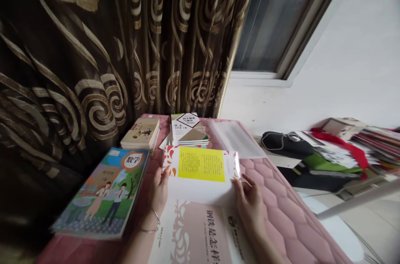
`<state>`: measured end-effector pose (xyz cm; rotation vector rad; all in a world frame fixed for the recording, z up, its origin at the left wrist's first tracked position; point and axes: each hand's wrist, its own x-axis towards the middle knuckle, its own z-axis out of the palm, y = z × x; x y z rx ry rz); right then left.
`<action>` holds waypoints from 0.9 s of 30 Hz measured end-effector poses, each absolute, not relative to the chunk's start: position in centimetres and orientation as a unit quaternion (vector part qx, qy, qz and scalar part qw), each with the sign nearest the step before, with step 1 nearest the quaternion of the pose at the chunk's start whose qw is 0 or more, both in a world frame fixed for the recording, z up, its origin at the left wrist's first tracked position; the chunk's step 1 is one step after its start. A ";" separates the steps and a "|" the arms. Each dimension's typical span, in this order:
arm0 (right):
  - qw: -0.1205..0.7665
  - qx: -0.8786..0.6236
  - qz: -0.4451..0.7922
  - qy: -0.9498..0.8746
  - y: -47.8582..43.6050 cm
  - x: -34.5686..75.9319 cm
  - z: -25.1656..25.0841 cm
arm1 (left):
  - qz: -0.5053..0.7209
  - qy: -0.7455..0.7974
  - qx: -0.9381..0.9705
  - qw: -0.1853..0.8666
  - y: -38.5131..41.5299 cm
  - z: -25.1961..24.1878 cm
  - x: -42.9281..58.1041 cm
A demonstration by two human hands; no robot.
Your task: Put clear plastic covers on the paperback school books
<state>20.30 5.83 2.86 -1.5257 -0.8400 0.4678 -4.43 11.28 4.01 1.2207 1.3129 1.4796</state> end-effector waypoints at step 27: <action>0.470 -0.745 0.091 -0.465 9.6 22.1 -0.7 | 0.451 0.603 0.558 0.349 14.4 -0.3 -5.6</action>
